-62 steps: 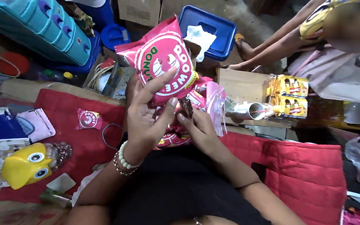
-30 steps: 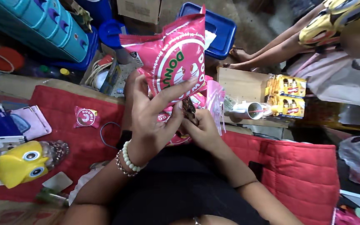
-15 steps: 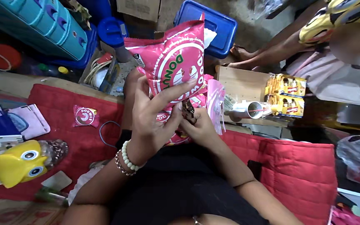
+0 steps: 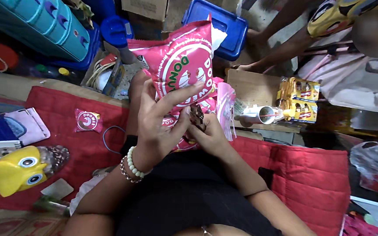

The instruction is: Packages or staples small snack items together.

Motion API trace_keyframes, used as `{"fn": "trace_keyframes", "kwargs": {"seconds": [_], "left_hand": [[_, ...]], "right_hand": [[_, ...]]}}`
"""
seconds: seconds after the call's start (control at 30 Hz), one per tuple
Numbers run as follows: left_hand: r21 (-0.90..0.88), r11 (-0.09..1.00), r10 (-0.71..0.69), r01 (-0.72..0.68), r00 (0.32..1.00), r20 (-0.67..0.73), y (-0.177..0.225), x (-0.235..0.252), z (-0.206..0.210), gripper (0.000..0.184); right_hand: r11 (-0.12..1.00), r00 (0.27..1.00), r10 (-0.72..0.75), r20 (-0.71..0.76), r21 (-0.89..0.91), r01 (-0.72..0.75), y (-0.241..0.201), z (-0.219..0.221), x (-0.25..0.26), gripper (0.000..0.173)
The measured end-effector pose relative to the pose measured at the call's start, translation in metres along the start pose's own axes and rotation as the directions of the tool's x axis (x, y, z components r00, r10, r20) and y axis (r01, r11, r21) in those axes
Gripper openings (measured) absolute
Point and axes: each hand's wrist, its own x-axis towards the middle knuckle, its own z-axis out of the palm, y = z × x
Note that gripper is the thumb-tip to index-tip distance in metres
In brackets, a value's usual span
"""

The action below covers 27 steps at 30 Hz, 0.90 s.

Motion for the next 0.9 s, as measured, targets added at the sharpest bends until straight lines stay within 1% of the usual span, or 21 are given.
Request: {"fn": "trace_keyframes", "kwargs": {"seconds": [0.1,0.23,0.4,0.5,0.67,0.9], "left_hand": [[-0.009,1.000,-0.005,0.005,1.000,-0.006,0.0000,0.0000,0.0013,0.041],[-0.018,1.000,-0.004,0.004,1.000,-0.001,0.0008,0.0010,0.0022,0.042],[0.009,1.000,-0.007,0.007,1.000,0.008,0.0017,0.0012,0.0015,0.042],[0.031,0.999,0.016,-0.016,1.000,0.004,0.0008,0.0012,0.0016,0.040],[0.032,0.999,0.017,-0.017,1.000,0.007,-0.0003,0.0026,0.0018,0.040],[0.010,1.000,0.011,-0.011,1.000,0.023,0.0005,0.0028,0.0017,0.042]], "right_hand": [[1.000,1.000,0.001,0.021,0.006,-0.002,-0.0035,-0.0030,-0.0015,0.026],[0.999,0.999,0.009,0.033,0.032,-0.010,-0.0038,-0.0038,-0.0026,0.027],[0.999,0.999,0.024,0.024,0.029,-0.025,-0.0046,-0.0028,-0.0027,0.025],[0.998,0.999,0.037,0.018,0.048,-0.038,-0.0048,-0.0022,-0.0020,0.027],[0.995,0.998,0.059,0.024,0.081,-0.061,-0.0039,-0.0018,-0.0013,0.028],[0.992,0.998,0.054,0.024,0.113,-0.057,0.0020,0.0000,0.0004,0.025]]}}
